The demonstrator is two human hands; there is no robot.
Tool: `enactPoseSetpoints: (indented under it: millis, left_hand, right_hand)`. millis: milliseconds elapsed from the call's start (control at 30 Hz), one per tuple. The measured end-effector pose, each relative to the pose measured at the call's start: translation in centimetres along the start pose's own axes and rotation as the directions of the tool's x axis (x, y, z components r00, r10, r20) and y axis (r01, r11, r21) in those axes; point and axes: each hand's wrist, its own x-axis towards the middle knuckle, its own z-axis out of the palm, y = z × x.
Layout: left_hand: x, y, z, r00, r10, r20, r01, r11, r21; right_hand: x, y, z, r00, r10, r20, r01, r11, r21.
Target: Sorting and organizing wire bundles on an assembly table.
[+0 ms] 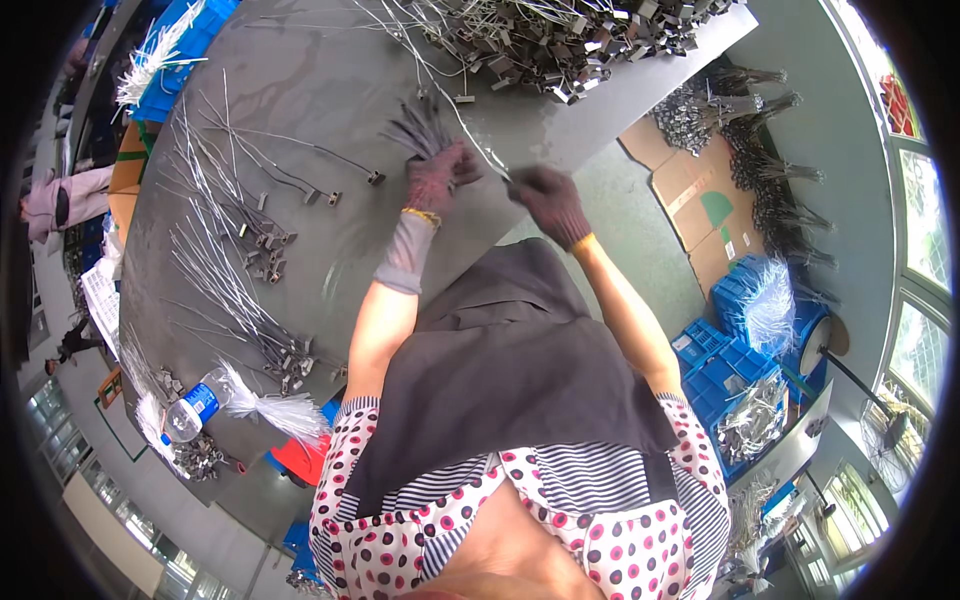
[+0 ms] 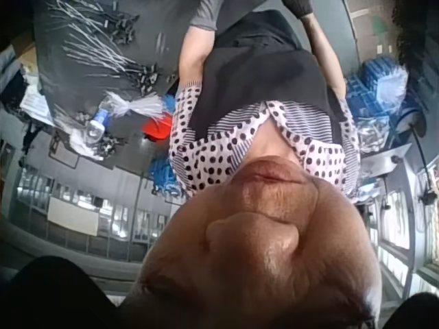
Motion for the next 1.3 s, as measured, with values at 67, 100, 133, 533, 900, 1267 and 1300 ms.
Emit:
enactPoseSetpoints:
  millis: [67, 100, 133, 533, 900, 1267, 1300]
  left_hand:
    - [1.8, -1.8, 1.2, 0.983, -0.103, 0.154, 0.123, 0.984, -0.13]
    - [2.5, -2.6, 1.0, 0.982, -0.108, 0.156, 0.128, 0.984, -0.127]
    - [3.4, -3.3, 0.8, 0.956, -0.108, 0.274, 0.174, 0.958, -0.229]
    - [1.4, 2.0, 2.5, 0.99, 0.14, 0.032, -0.11, 0.881, -0.46]
    - [-0.2, 2.3, -0.6, 0.982, 0.17, -0.077, -0.186, 0.863, -0.471]
    - [-0.2, 4.2, -5.8, 0.948, 0.271, -0.164, -0.31, 0.902, -0.302]
    - [-0.3, 4.7, -6.2, 0.949, 0.28, -0.142, -0.313, 0.886, -0.343]
  right_hand:
    - [-4.4, 2.1, -2.0, 0.988, 0.118, 0.1, -0.125, 0.99, 0.069]
    - [-6.4, 4.3, -2.9, 0.97, 0.206, 0.126, -0.224, 0.962, 0.154]
    - [-8.3, 6.9, -3.7, 0.945, 0.288, 0.156, -0.318, 0.918, 0.235]
    - [-24.3, 19.5, -9.5, 0.821, 0.551, -0.151, -0.511, 0.826, 0.238]
    - [-21.6, 20.0, -11.8, 0.814, 0.54, -0.211, -0.518, 0.841, 0.155]
    - [-17.5, 16.1, -10.5, 0.91, 0.411, -0.05, -0.409, 0.911, 0.048]
    - [-17.5, 15.9, -10.5, 0.911, 0.41, -0.051, -0.408, 0.912, 0.046]
